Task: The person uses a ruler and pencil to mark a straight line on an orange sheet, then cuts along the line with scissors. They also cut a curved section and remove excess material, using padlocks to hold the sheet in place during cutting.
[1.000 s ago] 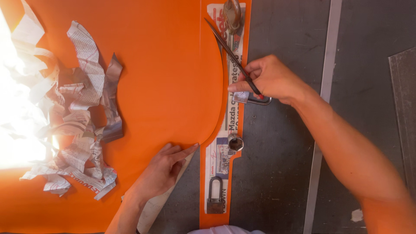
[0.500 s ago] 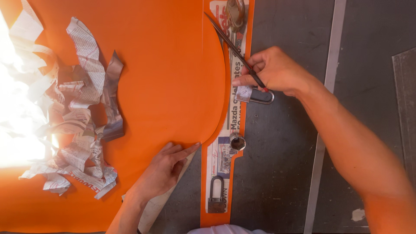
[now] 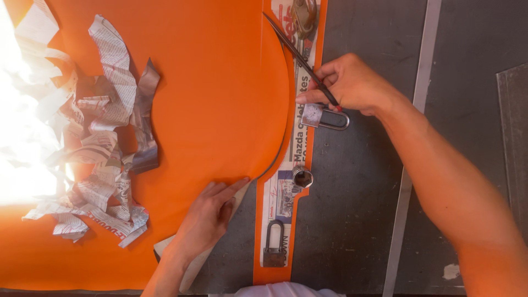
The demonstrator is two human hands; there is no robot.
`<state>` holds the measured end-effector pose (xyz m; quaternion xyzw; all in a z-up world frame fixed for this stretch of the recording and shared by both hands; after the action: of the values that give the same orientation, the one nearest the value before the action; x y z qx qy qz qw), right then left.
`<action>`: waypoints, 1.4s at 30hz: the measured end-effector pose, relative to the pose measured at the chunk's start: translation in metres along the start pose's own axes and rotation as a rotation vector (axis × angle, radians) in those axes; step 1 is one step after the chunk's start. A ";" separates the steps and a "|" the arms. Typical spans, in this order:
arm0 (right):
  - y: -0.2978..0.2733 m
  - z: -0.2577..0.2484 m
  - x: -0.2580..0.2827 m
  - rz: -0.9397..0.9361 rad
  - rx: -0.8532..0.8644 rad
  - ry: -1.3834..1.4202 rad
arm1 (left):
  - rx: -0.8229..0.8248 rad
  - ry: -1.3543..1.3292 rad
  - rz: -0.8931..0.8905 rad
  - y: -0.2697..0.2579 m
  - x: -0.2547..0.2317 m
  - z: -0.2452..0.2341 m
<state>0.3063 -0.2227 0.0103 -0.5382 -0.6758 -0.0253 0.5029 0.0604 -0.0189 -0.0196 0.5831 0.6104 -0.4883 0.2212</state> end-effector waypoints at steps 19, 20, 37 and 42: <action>-0.007 0.082 0.021 -0.010 -0.041 0.457 | -0.502 -0.118 -0.223 -0.031 0.053 -0.037; -0.004 0.083 0.025 -0.034 -0.061 0.472 | -0.493 -0.136 -0.246 -0.031 0.055 -0.036; 0.024 0.094 0.037 -0.095 -0.211 0.534 | -0.432 -0.204 -0.276 -0.032 0.059 -0.038; 0.025 0.095 0.033 -0.105 -0.235 0.569 | -0.431 -0.210 -0.249 -0.032 0.058 -0.038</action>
<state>0.2655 -0.1341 -0.0255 -0.5285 -0.5273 -0.2788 0.6041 0.0298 0.0476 -0.0411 0.3892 0.7411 -0.4283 0.3404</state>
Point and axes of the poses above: each hand's wrist, its own y-axis towards the middle knuckle, its own z-axis out of the palm, x = y × z, the point moved 8 cm from there along y, towards the middle knuckle, and after that the axes turned 7 degrees about -y, right-handed, at the moved point
